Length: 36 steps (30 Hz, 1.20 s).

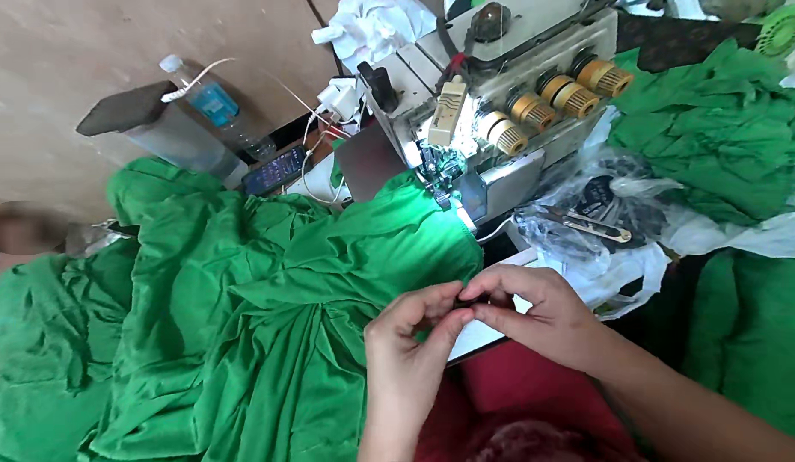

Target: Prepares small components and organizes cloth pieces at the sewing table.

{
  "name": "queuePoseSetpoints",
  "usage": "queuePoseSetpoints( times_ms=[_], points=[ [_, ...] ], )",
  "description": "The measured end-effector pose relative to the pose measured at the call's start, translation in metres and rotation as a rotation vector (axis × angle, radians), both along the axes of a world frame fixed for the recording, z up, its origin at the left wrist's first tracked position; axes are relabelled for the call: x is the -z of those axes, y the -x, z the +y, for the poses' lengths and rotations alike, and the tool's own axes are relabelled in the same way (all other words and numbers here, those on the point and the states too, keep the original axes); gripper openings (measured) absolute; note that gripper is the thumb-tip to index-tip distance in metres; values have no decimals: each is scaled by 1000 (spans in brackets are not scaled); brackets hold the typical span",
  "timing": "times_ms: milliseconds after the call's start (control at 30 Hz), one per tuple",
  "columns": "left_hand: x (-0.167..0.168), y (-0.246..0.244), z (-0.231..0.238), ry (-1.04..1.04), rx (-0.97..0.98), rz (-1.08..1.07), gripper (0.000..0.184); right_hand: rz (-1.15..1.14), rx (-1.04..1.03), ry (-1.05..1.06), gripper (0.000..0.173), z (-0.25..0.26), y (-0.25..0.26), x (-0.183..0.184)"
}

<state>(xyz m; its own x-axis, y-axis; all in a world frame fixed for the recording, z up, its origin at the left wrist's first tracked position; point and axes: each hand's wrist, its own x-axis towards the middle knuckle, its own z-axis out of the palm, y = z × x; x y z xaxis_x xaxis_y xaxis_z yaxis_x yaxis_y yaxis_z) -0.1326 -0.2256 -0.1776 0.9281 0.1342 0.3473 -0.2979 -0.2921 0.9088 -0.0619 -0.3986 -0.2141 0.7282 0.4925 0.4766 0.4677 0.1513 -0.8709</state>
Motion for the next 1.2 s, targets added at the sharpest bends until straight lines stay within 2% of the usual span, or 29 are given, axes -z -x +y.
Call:
queuePoseSetpoints(
  times_ms=[133, 400, 567, 900, 967, 1033, 1100, 1200],
  points=[
    [1, -1, -1, 146, 2, 16, 20, 72, 0, -3, 33, -5, -4, -1],
    [5, -1, -2, 168, -17, 17, 18, 237, -98, -13, 24, -6, -7, -1],
    [6, -1, -2, 167, -23, 19, 20, 270, -107, -12, 15, -2, -9, -2],
    [10, -4, -2, 150, 1, 18, 18, 321, -127, -40, 11, 2, -13, 2],
    [10, -10, -1, 69, 5, -23, 20, 321, -94, -54, 10, 4, -15, 2],
    [8, -20, 2, -195, -52, -133, 26, 270, -19, -36, 12, 6, -22, -3],
    [1, -35, 7, -472, -159, -275, 20, 218, 102, 16, 13, 8, -34, -12],
    [-5, -62, 14, -643, -107, -378, 13, 182, 292, 142, 8, 15, -54, -21]
  ],
)
